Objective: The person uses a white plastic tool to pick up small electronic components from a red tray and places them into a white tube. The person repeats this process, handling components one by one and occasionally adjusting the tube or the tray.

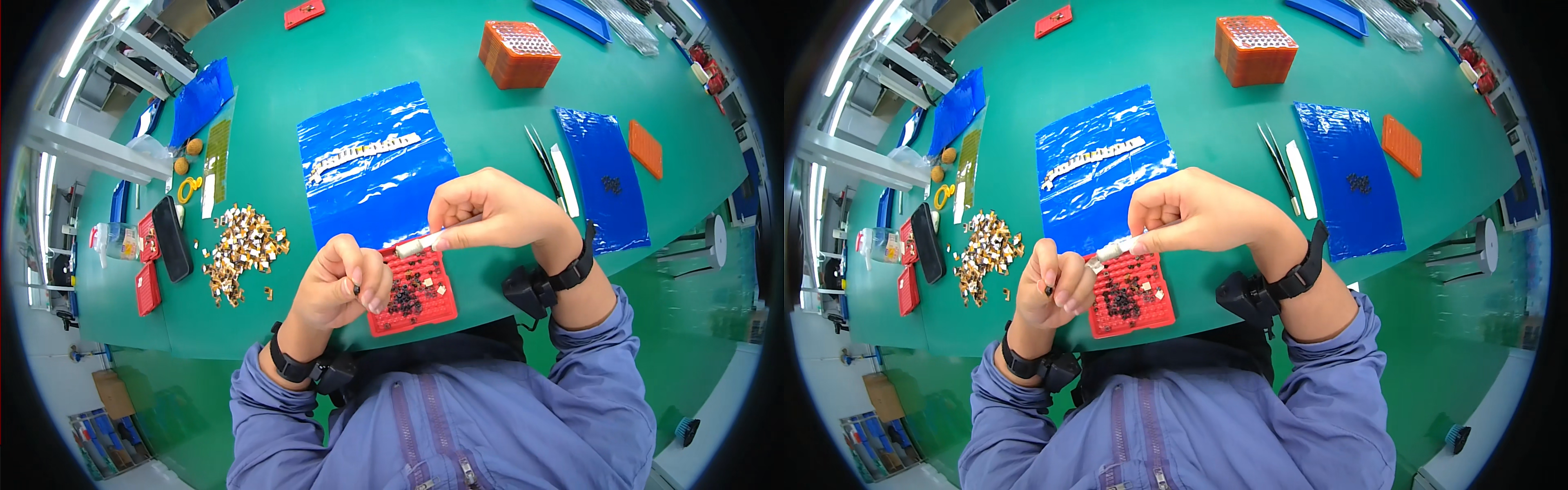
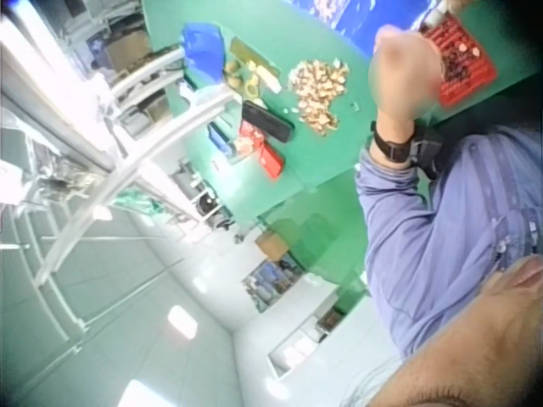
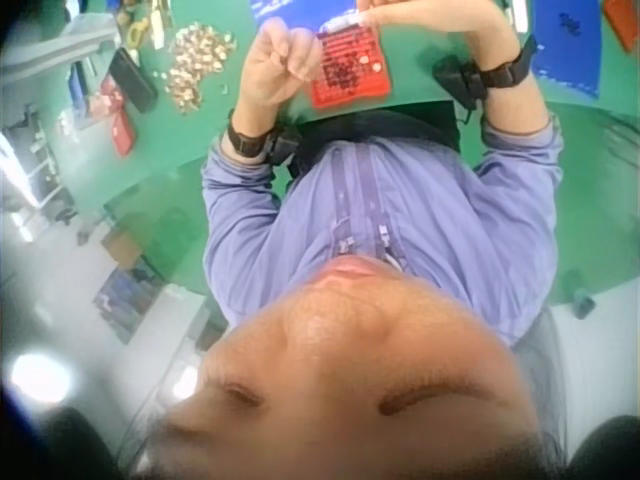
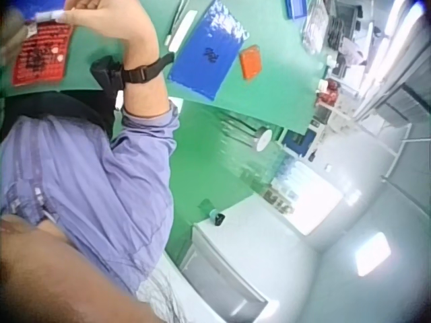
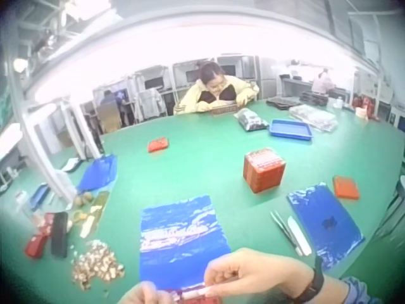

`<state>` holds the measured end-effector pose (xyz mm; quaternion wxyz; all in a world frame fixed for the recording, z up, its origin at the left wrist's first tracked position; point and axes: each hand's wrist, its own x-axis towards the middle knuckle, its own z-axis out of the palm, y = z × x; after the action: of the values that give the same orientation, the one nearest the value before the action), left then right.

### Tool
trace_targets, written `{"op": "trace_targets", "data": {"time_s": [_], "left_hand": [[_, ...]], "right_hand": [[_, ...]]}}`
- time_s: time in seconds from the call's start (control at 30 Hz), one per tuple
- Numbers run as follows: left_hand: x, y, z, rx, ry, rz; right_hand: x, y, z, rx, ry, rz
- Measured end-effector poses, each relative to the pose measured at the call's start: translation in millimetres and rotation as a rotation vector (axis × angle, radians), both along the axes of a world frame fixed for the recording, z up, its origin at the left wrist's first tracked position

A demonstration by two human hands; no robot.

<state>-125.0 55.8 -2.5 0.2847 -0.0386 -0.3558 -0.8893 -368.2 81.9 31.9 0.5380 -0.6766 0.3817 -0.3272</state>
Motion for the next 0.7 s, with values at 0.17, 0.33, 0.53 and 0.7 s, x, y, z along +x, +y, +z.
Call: {"op": "trace_targets", "data": {"time_s": [0.17,0.33,0.53,0.7], "left_hand": [[0,-3,1,0.004,-0.074,0.090],[4,-6,6,-0.016,-0.192,0.191],[11,-8,9,-0.051,-0.333,0.256],[33,-48,29,-0.453,-0.911,0.365]], "right_hand": [[0,0,0,0.015,-0.039,-0.045],[1,-1,0,-0.030,-0.035,-0.081],[2,0,-1,-0.041,-0.053,-0.062],[3,-1,-4,-0.075,-0.019,-0.095]]}}
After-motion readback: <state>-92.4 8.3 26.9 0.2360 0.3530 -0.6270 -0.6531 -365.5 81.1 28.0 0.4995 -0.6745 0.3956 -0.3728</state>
